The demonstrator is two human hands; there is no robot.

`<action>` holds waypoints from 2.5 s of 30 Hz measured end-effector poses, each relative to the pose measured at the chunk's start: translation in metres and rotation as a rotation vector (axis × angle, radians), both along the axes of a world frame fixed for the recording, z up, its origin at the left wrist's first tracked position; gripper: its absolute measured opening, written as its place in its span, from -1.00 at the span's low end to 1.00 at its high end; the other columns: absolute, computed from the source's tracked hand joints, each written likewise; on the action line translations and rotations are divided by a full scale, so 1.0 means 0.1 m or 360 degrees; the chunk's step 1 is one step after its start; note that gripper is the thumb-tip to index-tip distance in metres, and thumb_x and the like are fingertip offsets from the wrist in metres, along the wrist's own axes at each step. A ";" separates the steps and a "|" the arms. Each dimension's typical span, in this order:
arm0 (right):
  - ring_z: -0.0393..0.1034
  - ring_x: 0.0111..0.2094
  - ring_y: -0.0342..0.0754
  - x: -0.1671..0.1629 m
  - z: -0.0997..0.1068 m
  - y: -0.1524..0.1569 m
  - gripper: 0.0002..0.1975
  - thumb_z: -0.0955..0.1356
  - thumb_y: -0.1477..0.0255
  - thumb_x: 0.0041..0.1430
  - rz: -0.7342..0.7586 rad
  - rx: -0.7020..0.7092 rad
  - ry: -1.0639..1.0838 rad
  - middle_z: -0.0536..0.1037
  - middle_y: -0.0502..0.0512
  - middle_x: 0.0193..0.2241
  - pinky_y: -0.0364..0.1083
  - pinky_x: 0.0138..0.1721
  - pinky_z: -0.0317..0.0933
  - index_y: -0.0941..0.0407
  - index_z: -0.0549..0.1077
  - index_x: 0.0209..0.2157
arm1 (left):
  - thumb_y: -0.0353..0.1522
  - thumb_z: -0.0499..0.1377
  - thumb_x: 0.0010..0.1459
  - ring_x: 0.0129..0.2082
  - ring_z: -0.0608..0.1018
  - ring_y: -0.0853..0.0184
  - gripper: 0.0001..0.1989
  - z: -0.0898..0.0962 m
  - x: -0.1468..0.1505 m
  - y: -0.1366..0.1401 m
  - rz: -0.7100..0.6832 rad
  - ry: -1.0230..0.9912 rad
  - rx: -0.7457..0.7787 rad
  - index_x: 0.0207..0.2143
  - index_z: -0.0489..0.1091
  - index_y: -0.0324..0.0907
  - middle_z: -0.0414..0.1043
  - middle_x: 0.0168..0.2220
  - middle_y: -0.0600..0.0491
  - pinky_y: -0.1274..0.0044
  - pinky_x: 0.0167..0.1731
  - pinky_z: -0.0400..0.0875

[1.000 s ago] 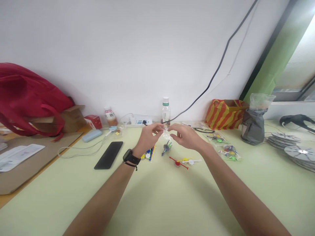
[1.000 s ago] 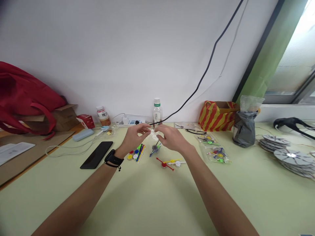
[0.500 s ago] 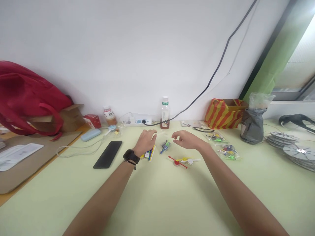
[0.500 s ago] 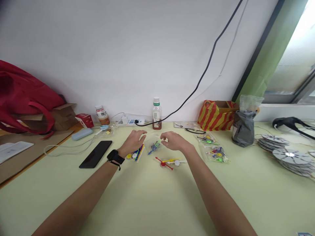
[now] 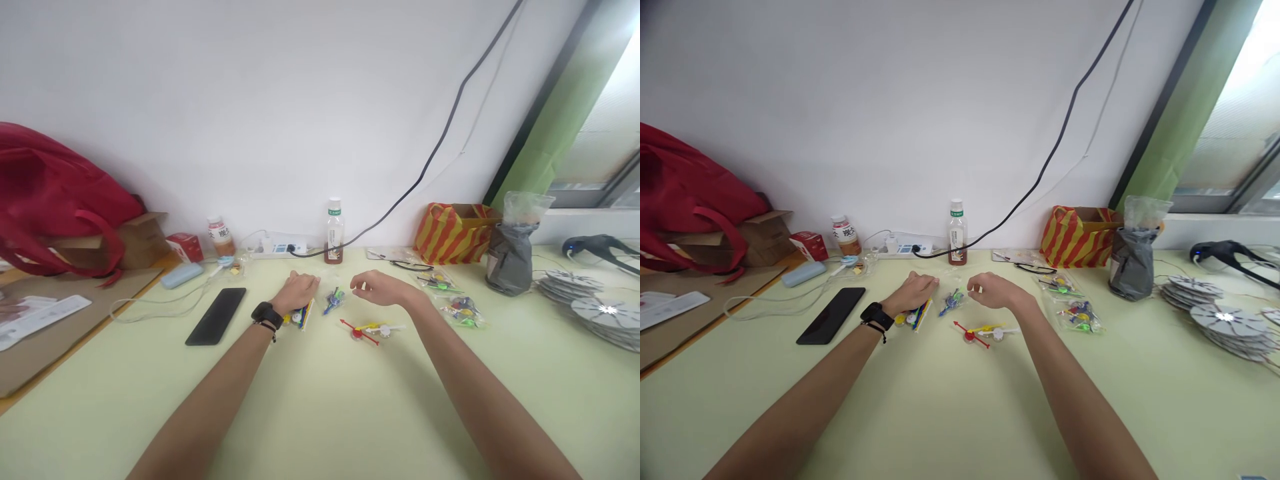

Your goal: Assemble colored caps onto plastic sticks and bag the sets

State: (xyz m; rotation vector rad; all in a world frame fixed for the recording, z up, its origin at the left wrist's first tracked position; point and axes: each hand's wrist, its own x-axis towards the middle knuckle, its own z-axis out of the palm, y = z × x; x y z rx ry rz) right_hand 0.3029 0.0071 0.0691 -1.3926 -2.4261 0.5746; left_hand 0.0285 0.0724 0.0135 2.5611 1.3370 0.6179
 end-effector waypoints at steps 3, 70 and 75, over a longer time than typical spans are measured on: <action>0.52 -0.31 -0.01 0.02 -0.01 0.01 -0.81 0.34 0.38 0.30 -0.0002 -0.0011 0.0005 0.65 0.14 -0.18 -0.09 -0.30 0.31 0.07 0.60 -0.16 | -0.06 -0.09 0.41 -0.27 0.53 0.14 -0.48 -0.01 0.00 0.02 0.0008 -0.0031 -0.0006 -0.49 0.39 -0.12 0.53 -0.41 -0.04 0.24 0.03 0.23; 0.19 0.18 0.20 -0.30 0.24 -0.21 -0.90 0.37 0.51 0.24 -0.0021 0.1112 0.0186 0.37 0.17 0.15 0.20 0.13 0.21 0.03 0.52 -0.30 | -0.45 0.16 0.24 -0.21 0.66 0.28 -0.75 0.94 0.24 -0.60 -0.0462 -0.0884 0.0090 -0.14 0.63 -0.15 0.64 -0.13 -0.02 0.46 -0.14 0.61; 0.21 0.14 0.19 -0.33 0.33 -0.29 -0.90 0.39 0.55 0.14 0.0020 0.1113 0.0173 0.44 0.17 0.05 0.18 0.10 0.22 0.05 0.46 -0.34 | -0.53 0.11 0.22 -0.26 0.65 0.33 -0.68 0.94 0.24 -0.60 -0.0405 -0.0778 0.0235 -0.12 0.62 -0.14 0.63 -0.16 0.00 0.49 -0.20 0.58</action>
